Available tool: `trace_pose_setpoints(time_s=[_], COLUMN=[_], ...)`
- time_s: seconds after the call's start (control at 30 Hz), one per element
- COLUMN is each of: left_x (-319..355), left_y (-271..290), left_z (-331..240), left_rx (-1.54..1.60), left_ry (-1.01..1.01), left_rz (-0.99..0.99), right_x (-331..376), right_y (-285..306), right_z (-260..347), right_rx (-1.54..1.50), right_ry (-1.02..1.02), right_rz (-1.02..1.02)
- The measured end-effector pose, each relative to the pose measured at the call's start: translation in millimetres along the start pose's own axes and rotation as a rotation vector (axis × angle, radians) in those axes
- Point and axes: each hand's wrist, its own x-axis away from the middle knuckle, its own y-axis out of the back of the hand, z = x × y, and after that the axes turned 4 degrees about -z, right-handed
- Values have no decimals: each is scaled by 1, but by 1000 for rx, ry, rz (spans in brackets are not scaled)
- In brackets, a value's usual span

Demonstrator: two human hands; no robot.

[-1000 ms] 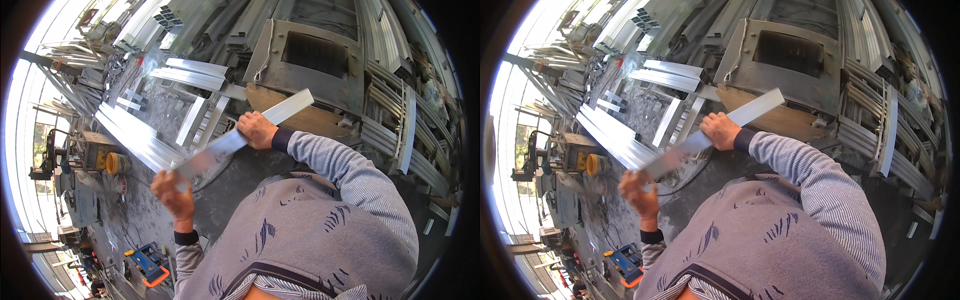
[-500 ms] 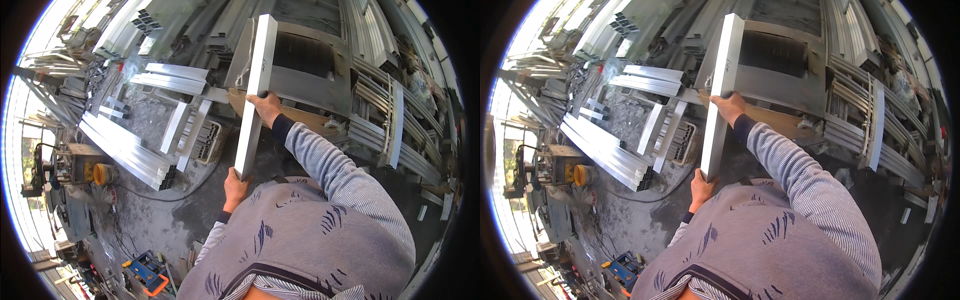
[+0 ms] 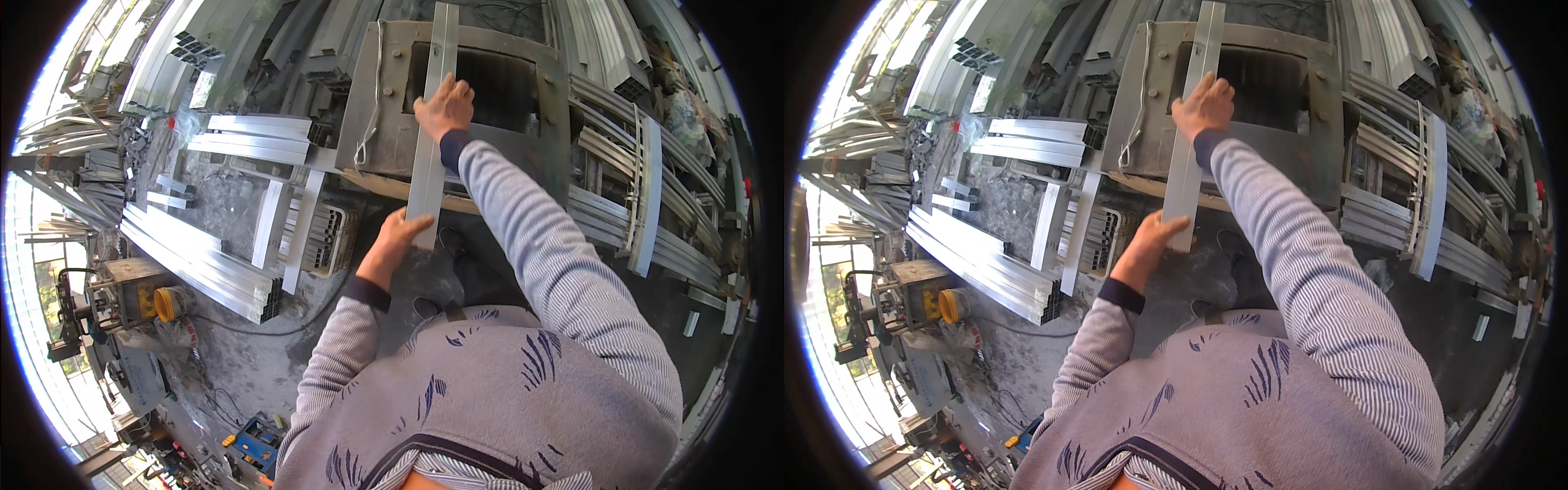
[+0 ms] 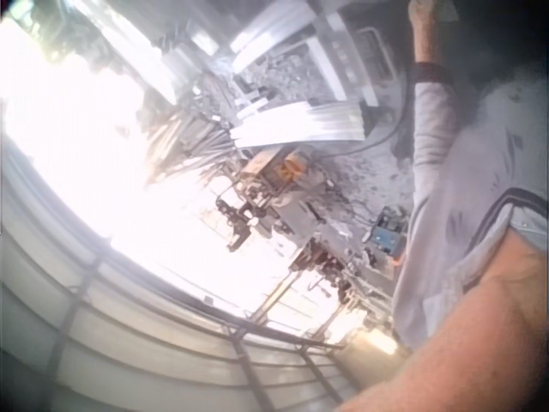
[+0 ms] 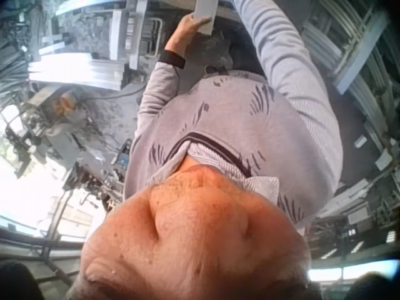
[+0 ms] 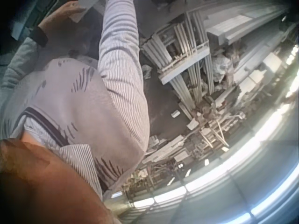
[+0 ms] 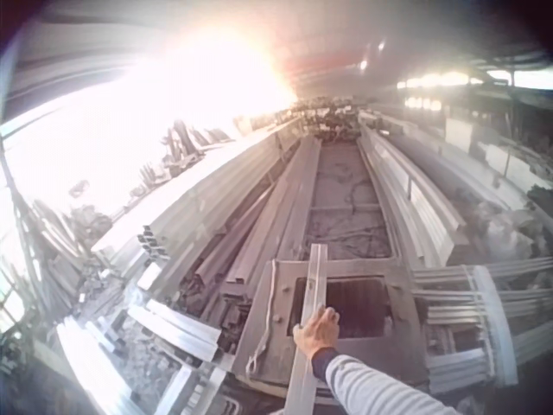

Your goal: The person repeatedly picks up long metal profiles, places them into a machine slot, and removes them. The person handles the profiles one at a time, aligning them vertically in the slot before taking them out and setting them aside.

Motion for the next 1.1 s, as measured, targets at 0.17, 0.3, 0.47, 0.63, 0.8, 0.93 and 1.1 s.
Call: trace_pose_setpoints(time_s=[0.17, 0.3, 0.47, 0.63, 0.8, 0.93, 1.1], left_x=[-34, -5, 58, 90, 140, 162, 167], left_y=[1, 17, 32, 43, 53, 60, 55], left_z=[-30, 16, 89, 131, 176, 204, 212], left_rx=[3, -9, -19, -44, -67, -103, -250], left_ry=[24, 16, 14, 18, 42, 77, 14], left_rz=[13, 34, -34, -37, -60, -135, -188], right_x=[-36, 21, 119, 162, 235, 266, 274], right_y=[-10, -12, 3, 16, 29, 31, 36], right_z=[6, 7, 11, 6, 5, 5, -1], right_rx=[92, 59, 52, 0, 83, -9, -12], right_ry=[-7, 54, 121, 94, 79, 95, 107], right_rz=[-11, -39, -15, -7, 84, 70, 77])
